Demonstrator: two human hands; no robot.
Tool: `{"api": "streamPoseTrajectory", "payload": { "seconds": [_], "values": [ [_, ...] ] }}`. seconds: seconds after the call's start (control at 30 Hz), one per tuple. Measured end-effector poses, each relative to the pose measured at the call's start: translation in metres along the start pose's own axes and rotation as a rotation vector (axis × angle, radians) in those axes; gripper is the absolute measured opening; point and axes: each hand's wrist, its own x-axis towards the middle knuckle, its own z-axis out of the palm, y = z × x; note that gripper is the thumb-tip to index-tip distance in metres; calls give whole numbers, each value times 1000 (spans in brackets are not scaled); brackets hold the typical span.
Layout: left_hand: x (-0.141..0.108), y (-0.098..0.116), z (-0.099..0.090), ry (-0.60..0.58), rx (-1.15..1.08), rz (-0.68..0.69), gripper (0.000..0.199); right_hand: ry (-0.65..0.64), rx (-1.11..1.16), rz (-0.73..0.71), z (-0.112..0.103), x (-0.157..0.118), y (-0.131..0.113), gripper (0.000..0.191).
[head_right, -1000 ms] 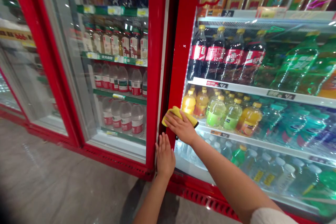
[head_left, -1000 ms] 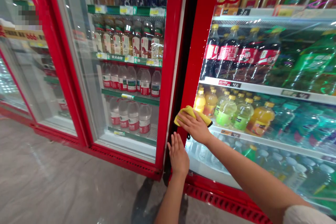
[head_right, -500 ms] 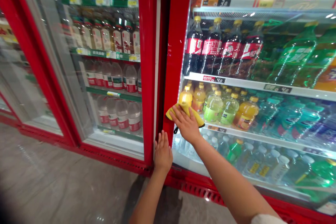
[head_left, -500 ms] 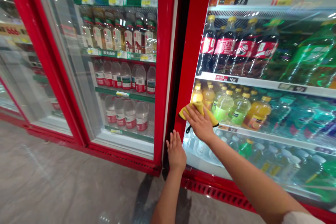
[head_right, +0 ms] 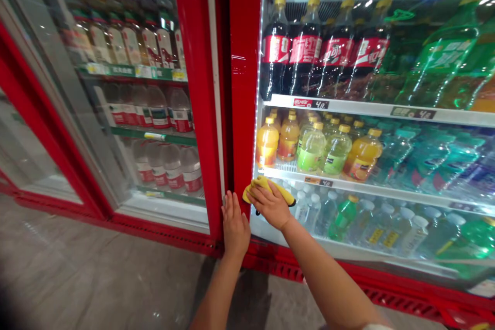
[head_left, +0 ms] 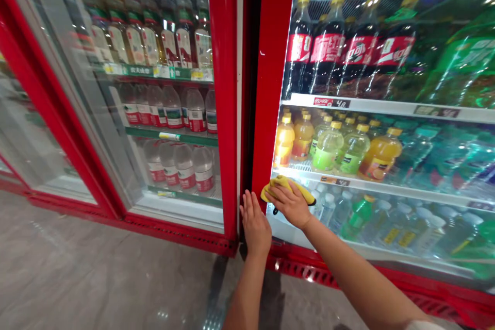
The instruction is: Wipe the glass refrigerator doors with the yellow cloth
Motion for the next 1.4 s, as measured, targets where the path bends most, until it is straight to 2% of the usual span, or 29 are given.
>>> {"api": "streamPoseTrajectory", "payload": {
  "seconds": [0.1, 0.17, 0.27, 0.33, 0.4, 0.47, 0.57, 0.67, 0.73, 0.8, 0.83, 0.9, 0.97, 1.0, 1.1, 1.17, 1.23, 1.33, 1.4],
  "values": [
    [0, 10, 7, 36, -25, -9, 81, -121, 72, -75, -7, -19, 2, 41],
    [1, 17, 12, 35, -35, 13, 81, -144, 74, -47, -20, -24, 13, 44],
    [4, 25, 19, 59, -22, 28, 81, -88, 14, 81, -31, -9, 25, 49],
    [5, 26, 24, 91, -8, 17, 80, -36, -29, 134, -27, 4, 22, 49],
    [4, 26, 28, 121, 4, 3, 78, -24, -39, 122, -21, 7, 14, 47],
    [3, 26, 31, 141, 9, 1, 76, -62, -9, 62, -20, -7, 10, 46],
    [0, 31, 36, 132, 21, 17, 76, -140, 31, 9, -36, -43, 21, 49],
    [-1, 45, 41, 87, 62, 59, 77, -91, -30, 164, -54, -65, 40, 57],
    [-1, 55, 45, 67, 79, 82, 78, 18, -91, 306, -56, -63, 46, 59],
    [-1, 65, 50, 76, 73, 81, 77, 111, -133, 376, -50, -57, 44, 58],
    [-1, 69, 52, 91, 61, 74, 77, 118, -136, 365, -47, -56, 41, 56],
    [-3, 75, 57, 130, 27, 64, 76, 48, -96, 265, -44, -64, 35, 53],
    [-5, 80, 63, 166, -8, 70, 76, -46, -38, 167, -48, -83, 36, 52],
    [-6, 82, 66, 180, -23, 80, 75, -58, -26, 164, -53, -94, 40, 52],
    [-8, 89, 74, 190, -65, 125, 74, 86, -76, 322, -64, -115, 58, 56],
    [-9, 96, 78, 179, -87, 140, 74, 208, -118, 422, -64, -112, 66, 58],
    [-9, 104, 82, 169, -99, 137, 73, 262, -143, 450, -59, -103, 67, 56],
    [-11, 115, 87, 155, -112, 116, 73, 170, -128, 381, -55, -106, 63, 52],
    [-12, 122, 91, 146, -116, 112, 74, 47, -85, 336, -63, -125, 66, 51]
  ]
}}
